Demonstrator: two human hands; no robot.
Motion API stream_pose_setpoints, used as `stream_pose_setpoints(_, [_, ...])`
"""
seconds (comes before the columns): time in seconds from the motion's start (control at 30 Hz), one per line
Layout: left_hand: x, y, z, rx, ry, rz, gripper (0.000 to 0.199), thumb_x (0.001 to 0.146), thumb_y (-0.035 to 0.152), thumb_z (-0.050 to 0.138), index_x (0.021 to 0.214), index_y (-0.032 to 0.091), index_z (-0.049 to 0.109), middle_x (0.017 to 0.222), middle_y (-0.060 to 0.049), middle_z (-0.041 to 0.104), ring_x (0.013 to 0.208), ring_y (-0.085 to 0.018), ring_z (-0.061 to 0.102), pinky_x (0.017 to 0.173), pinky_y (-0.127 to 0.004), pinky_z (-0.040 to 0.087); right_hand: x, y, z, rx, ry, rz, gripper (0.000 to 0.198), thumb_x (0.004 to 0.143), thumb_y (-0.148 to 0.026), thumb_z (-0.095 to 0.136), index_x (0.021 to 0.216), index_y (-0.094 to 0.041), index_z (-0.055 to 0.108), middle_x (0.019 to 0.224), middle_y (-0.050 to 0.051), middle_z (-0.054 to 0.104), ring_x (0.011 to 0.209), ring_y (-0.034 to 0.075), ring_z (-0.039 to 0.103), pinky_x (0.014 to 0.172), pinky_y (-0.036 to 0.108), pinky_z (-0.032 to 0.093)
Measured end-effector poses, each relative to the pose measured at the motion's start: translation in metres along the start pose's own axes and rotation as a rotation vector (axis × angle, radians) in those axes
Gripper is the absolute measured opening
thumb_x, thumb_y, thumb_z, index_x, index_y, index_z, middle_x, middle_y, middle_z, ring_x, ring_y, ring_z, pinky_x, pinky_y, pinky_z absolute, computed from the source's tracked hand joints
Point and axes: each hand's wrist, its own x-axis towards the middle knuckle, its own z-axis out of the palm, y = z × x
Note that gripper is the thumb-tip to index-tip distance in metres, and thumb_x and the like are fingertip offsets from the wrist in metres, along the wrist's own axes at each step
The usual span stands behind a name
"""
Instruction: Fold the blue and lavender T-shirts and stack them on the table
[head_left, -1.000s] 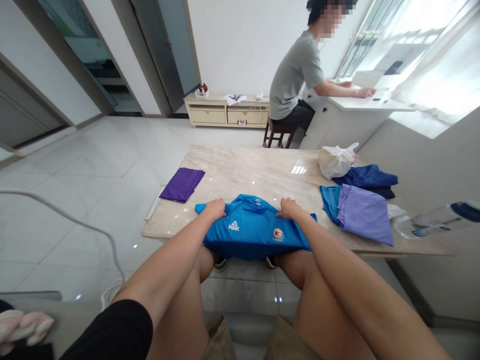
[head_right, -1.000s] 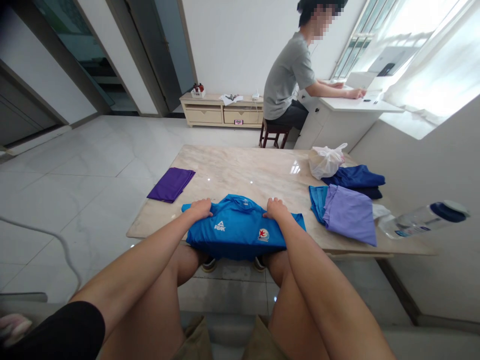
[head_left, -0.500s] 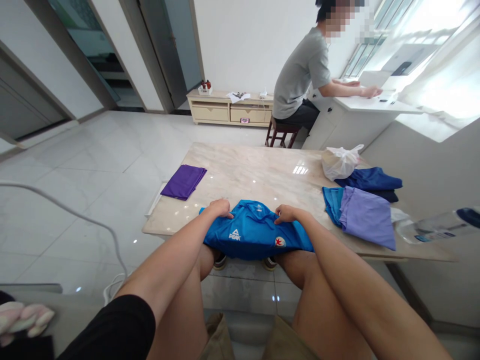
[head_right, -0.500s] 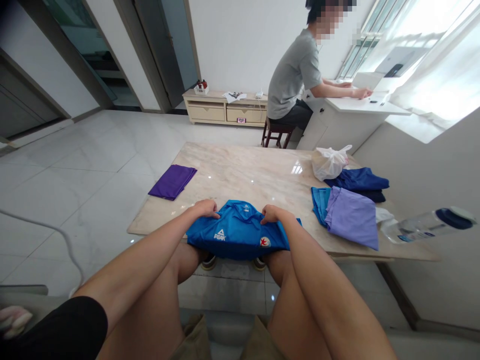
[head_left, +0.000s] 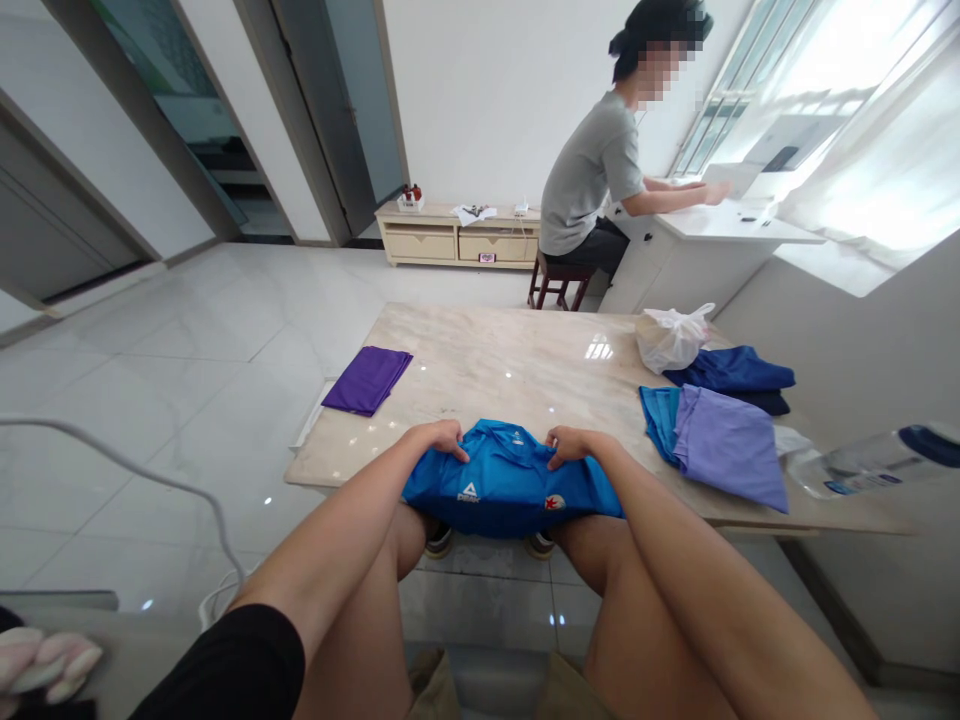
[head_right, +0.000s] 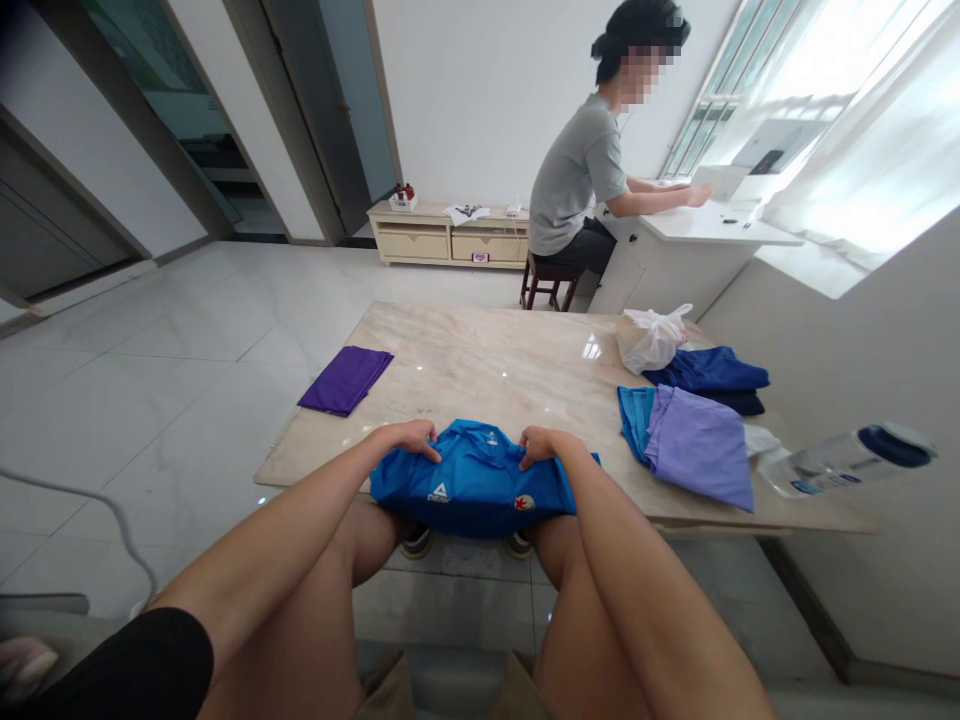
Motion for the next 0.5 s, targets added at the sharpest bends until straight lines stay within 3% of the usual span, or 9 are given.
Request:
stream_pose_setpoints(0.1, [-0.001, 0.004, -0.007, 0.094, -0.099, -0.036, 0.033, 0.085, 0.038, 0.093, 0.106, 0.015, 0.080, 0.110, -0.008, 0.081, 0.102, -0.027, 0.078, 0.091, -0.038, 0.063, -0.010, -0.006, -0.006, -0.011, 0.027, 0.065, 0.046, 0.073, -0.027, 0.093, 0.117, -0.020, 0.083, 0.122, 0.009, 0.082, 0.106, 0.027, 0.077, 0.082, 0.029, 0.056])
stream_pose_setpoints(0.17, [-0.003, 0.009, -0.015, 0.145, -0.061, -0.062, 0.029, 0.072, 0.030, 0.099, 0.092, 0.017, 0.083, 0.104, -0.010, 0.084, 0.102, -0.032, 0.079, 0.090, -0.035, 0.060, -0.019, -0.013, -0.014, -0.039, 0.108, 0.109, 0.043, 0.077, -0.024, 0.091, 0.119, -0.018, 0.083, 0.127, 0.012, 0.081, 0.112, 0.030, 0.077, 0.086, 0.031, 0.057])
stream_pose_setpoints(0.2, [-0.005, 0.012, -0.021, 0.165, -0.006, -0.074, 0.026, 0.075, 0.031, 0.096, 0.094, 0.018, 0.084, 0.109, -0.012, 0.084, 0.109, -0.035, 0.079, 0.092, -0.035, 0.059, -0.024, -0.016, -0.019, -0.052, 0.196, 0.128, 0.041, 0.082, -0.023, 0.086, 0.122, -0.018, 0.082, 0.130, 0.014, 0.079, 0.116, 0.031, 0.076, 0.089, 0.032, 0.057])
stream_pose_setpoints(0.27, [-0.010, 0.019, -0.034, 0.193, 0.151, -0.086, 0.026, 0.097, 0.038, 0.076, 0.115, 0.021, 0.082, 0.130, -0.016, 0.080, 0.127, -0.036, 0.073, 0.100, -0.037, 0.056, -0.033, -0.023, -0.031, -0.051, 0.471, 0.156, 0.037, 0.094, -0.020, 0.072, 0.130, -0.020, 0.079, 0.135, 0.016, 0.077, 0.123, 0.033, 0.073, 0.094, 0.035, 0.055])
stream_pose_setpoints(0.33, [-0.015, 0.023, -0.047, 0.187, 0.408, -0.078, 0.039, 0.112, 0.042, 0.049, 0.136, 0.025, 0.074, 0.145, -0.015, 0.073, 0.135, -0.033, 0.068, 0.105, -0.039, 0.054, -0.041, -0.027, -0.042, -0.019, 0.830, 0.166, 0.039, 0.102, -0.020, 0.058, 0.138, -0.023, 0.075, 0.136, 0.015, 0.077, 0.125, 0.031, 0.072, 0.098, 0.035, 0.054])
stream_pose_setpoints(0.4, [-0.019, 0.021, -0.057, 0.148, 0.652, -0.073, 0.044, 0.115, 0.042, 0.039, 0.144, 0.027, 0.068, 0.146, -0.013, 0.073, 0.131, -0.031, 0.070, 0.103, -0.037, 0.054, -0.047, -0.028, -0.050, 0.021, 1.038, 0.179, 0.042, 0.106, -0.021, 0.053, 0.144, -0.023, 0.070, 0.135, 0.015, 0.077, 0.125, 0.030, 0.071, 0.100, 0.035, 0.053])
stream_pose_setpoints(0.47, [-0.019, 0.013, -0.062, 0.115, 0.728, -0.085, 0.042, 0.112, 0.039, 0.046, 0.146, 0.028, 0.068, 0.140, -0.012, 0.076, 0.125, -0.030, 0.073, 0.099, -0.036, 0.055, -0.049, -0.024, -0.052, 0.036, 0.972, 0.222, 0.044, 0.102, -0.018, 0.055, 0.142, -0.022, 0.072, 0.133, 0.016, 0.078, 0.123, 0.031, 0.071, 0.098, 0.034, 0.053])
stream_pose_setpoints(0.5, [-0.018, 0.007, -0.062, 0.119, 0.676, -0.094, 0.041, 0.109, 0.035, 0.050, 0.146, 0.028, 0.069, 0.139, -0.013, 0.077, 0.126, -0.031, 0.073, 0.098, -0.035, 0.055, -0.050, -0.021, -0.051, 0.035, 0.875, 0.248, 0.045, 0.098, -0.014, 0.057, 0.138, -0.023, 0.076, 0.132, 0.016, 0.078, 0.122, 0.031, 0.072, 0.096, 0.034, 0.053])
